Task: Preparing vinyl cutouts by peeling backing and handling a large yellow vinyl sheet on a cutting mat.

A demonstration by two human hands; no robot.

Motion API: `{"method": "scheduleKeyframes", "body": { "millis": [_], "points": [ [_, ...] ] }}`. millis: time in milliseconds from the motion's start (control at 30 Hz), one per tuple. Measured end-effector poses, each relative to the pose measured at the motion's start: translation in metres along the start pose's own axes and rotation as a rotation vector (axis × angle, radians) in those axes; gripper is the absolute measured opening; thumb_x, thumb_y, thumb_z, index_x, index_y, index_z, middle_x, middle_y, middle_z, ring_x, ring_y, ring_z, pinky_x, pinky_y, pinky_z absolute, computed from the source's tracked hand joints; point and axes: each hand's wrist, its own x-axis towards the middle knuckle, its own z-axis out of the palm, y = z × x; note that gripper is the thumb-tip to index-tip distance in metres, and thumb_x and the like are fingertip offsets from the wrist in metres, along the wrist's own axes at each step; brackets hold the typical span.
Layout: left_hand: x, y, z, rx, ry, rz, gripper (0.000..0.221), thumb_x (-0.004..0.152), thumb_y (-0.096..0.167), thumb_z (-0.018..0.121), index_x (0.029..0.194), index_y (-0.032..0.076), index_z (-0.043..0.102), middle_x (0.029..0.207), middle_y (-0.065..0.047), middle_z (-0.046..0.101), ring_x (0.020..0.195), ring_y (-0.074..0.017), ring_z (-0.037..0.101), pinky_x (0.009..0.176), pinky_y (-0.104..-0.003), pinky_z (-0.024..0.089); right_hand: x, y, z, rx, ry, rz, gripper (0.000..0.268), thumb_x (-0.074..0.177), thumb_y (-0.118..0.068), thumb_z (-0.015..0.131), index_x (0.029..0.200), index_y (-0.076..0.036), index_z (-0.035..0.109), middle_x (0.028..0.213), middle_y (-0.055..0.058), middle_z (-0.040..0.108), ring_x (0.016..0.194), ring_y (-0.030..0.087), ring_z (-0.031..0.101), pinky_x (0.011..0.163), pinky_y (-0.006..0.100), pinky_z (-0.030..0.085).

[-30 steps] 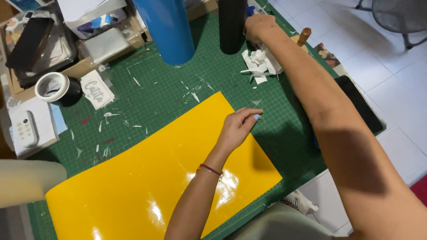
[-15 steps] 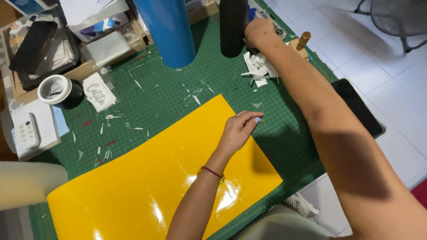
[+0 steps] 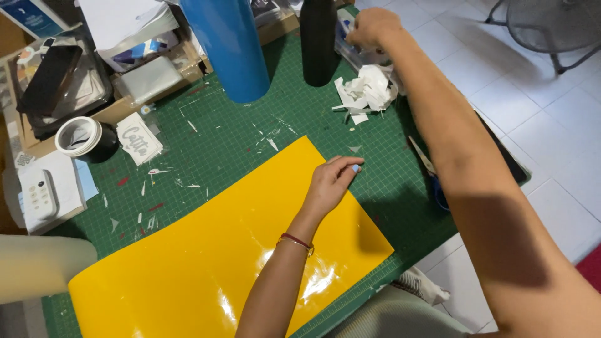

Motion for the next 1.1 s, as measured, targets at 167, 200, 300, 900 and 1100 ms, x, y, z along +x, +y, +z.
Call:
{"method": "scheduleKeyframes", "body": {
  "millis": [167,200,300,900,1100],
  "points": [
    [-0.004,-0.002,0.003,0.031,0.017,0.062,0.028,0.108,0.026,0.062,0.125,0.015,0.081,0.096,-0.002,0.069,0.076,-0.0133,0.060,0.068,-0.030,0.046,-0.097,0.011,-0.040,0.341,0.107,-0.026,0.026,0.112,-0.032,0.069,0.101,-0.009,0.071,0.097,0.007,0.069,0.086,0.020,0.061,0.078,0.037,0.051],
    [-0.006,0.002,0.003,0.040,0.062,0.085,0.028,0.108,0.027,0.061,0.124,0.015,0.080,0.103,-0.004,0.072,0.083,-0.0157,0.064,0.071,-0.031,0.049,-0.130,0.007,-0.054,0.481,0.095,-0.026,0.021,0.107,-0.020,0.061,0.089,-0.011,0.055,0.085,0.004,0.052,0.071,0.017,0.048,0.057,0.039,0.053],
    [-0.006,-0.003,0.005,0.157,0.241,0.202,0.028,0.108,0.026,0.057,0.119,0.013,0.080,0.112,-0.007,0.076,0.099,-0.0226,0.068,0.084,-0.039,0.052,-0.187,0.015,-0.059,0.739,0.152,-0.097,0.022,0.100,-0.005,0.053,0.080,-0.012,0.047,0.077,0.001,0.046,0.064,0.013,0.048,0.041,0.034,0.058],
    [-0.006,-0.034,-0.033,0.793,0.264,0.118,0.016,0.107,0.025,0.063,0.113,0.019,0.077,0.097,-0.006,0.080,0.093,-0.0315,0.078,0.086,-0.046,0.062,-0.440,-0.004,0.140,1.191,0.391,-0.644,0.025,0.108,-0.010,0.059,0.120,0.005,0.075,0.116,0.024,0.081,0.110,0.037,0.079,0.100,0.049,0.061],
    [-0.033,-0.008,-0.044,0.716,0.036,0.043,0.029,0.113,0.028,0.055,0.134,0.019,0.073,0.133,-0.007,0.075,0.126,-0.0286,0.069,0.113,-0.046,0.050,-0.434,-0.028,0.173,0.368,0.117,-0.721,0.044,0.111,-0.041,0.056,0.150,-0.021,0.057,0.160,0.006,0.059,0.151,0.033,0.050,0.130,0.058,0.029]
  ]
}}
